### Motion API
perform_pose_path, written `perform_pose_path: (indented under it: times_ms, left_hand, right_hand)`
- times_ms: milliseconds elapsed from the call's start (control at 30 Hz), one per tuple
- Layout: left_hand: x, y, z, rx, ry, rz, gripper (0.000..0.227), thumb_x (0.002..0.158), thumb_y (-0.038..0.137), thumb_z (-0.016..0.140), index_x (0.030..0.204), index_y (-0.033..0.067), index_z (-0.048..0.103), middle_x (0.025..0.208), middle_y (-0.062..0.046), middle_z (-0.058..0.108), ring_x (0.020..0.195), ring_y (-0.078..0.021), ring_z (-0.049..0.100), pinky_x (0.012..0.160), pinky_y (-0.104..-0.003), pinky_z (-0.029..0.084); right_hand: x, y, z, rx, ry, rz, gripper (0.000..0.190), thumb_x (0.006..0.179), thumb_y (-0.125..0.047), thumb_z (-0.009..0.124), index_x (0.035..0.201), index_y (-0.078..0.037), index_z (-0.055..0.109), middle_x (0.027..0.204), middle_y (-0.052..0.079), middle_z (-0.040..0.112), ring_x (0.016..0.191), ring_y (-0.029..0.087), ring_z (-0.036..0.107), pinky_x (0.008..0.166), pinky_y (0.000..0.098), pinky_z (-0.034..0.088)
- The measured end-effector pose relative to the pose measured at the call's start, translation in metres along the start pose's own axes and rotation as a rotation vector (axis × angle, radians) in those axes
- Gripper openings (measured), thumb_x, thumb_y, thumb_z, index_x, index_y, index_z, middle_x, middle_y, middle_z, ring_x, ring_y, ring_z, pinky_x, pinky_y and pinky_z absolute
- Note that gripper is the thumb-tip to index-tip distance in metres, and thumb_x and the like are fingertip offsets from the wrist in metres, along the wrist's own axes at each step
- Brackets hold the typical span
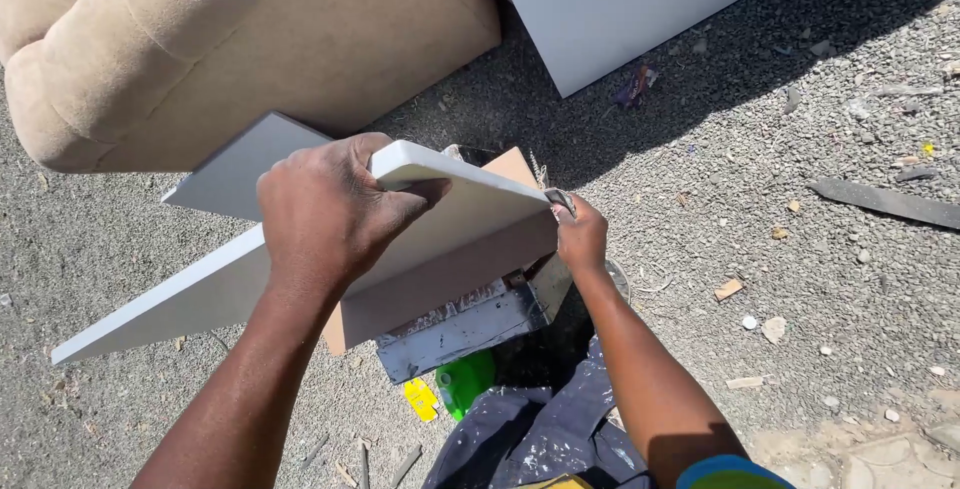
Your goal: Sanding the flat surface and edges of a white cabinet door with sandpaper to prepare it for finishing.
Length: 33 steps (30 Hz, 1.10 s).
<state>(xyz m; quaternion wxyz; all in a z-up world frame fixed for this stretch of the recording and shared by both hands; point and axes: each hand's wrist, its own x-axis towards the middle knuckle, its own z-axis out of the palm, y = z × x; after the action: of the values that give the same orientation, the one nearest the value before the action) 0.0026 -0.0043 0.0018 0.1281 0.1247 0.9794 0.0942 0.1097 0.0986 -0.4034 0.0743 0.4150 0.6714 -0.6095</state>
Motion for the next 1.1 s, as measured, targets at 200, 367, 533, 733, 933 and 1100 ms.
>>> perform_pose_path:
  times_ms: [200, 367, 533, 733, 933, 1100]
  left_hand:
    - [0.011, 0.005, -0.002, -0.012, -0.01, 0.016, 0.035, 0.072, 0.035, 0.098, 0.088, 0.0096, 0.081, 0.075, -0.021, 0.076, 0.075, -0.0408, 0.077, 0.057, -0.044, 0.061]
    - [0.011, 0.009, -0.01, -0.005, 0.002, 0.008, 0.036, 0.071, 0.033, 0.099, 0.091, 0.008, 0.081, 0.078, -0.022, 0.076, 0.078, -0.0422, 0.077, 0.059, -0.046, 0.061]
    - [0.01, 0.01, -0.007, -0.006, 0.021, -0.001, 0.038, 0.071, 0.031, 0.099, 0.094, 0.0064, 0.081, 0.081, -0.024, 0.077, 0.08, -0.0435, 0.077, 0.061, -0.047, 0.062]
    - [0.014, 0.007, -0.008, -0.004, 0.033, -0.003, 0.038, 0.071, 0.031, 0.1, 0.093, 0.0069, 0.081, 0.081, -0.023, 0.077, 0.081, -0.0428, 0.077, 0.062, -0.048, 0.062]
    - [0.017, 0.005, -0.007, -0.023, 0.046, 0.013, 0.041, 0.073, 0.029, 0.098, 0.103, 0.0056, 0.081, 0.088, -0.025, 0.077, 0.088, -0.046, 0.076, 0.071, -0.053, 0.062]
    - [0.027, -0.011, 0.004, 0.025, 0.068, 0.01, 0.042, 0.073, 0.032, 0.098, 0.107, 0.0128, 0.082, 0.09, -0.02, 0.077, 0.088, -0.043, 0.076, 0.07, -0.048, 0.062]
  right_hand:
    - [0.017, -0.01, -0.024, -0.183, -0.211, -0.006, 0.026, 0.096, -0.024, 0.066, 0.12, -0.019, 0.077, 0.113, 0.01, 0.077, 0.113, 0.036, 0.069, 0.095, 0.0469, 0.055]
    - [-0.018, -0.034, -0.027, -0.101, -0.113, -0.043, 0.023, 0.095, -0.016, 0.068, 0.116, -0.013, 0.078, 0.11, 0.014, 0.077, 0.11, 0.038, 0.07, 0.095, 0.0481, 0.055]
    - [-0.017, -0.019, -0.015, 0.021, -0.009, -0.047, 0.025, 0.097, -0.014, 0.066, 0.117, -0.004, 0.076, 0.112, 0.02, 0.075, 0.109, 0.04, 0.069, 0.095, 0.0497, 0.054]
    - [-0.053, -0.082, -0.015, 0.112, 0.033, -0.211, 0.023, 0.093, -0.008, 0.068, 0.113, -0.002, 0.078, 0.107, 0.021, 0.077, 0.105, 0.041, 0.071, 0.092, 0.0491, 0.058]
    - [-0.069, -0.099, -0.019, 0.039, 0.079, -0.254, 0.02, 0.097, -0.008, 0.064, 0.11, -0.006, 0.079, 0.103, 0.015, 0.078, 0.099, 0.035, 0.073, 0.088, 0.0454, 0.058]
    - [-0.154, -0.219, -0.031, 0.182, 0.276, -0.757, 0.02, 0.093, 0.003, 0.066, 0.108, -0.006, 0.077, 0.102, 0.012, 0.077, 0.098, 0.033, 0.075, 0.082, 0.0422, 0.06]
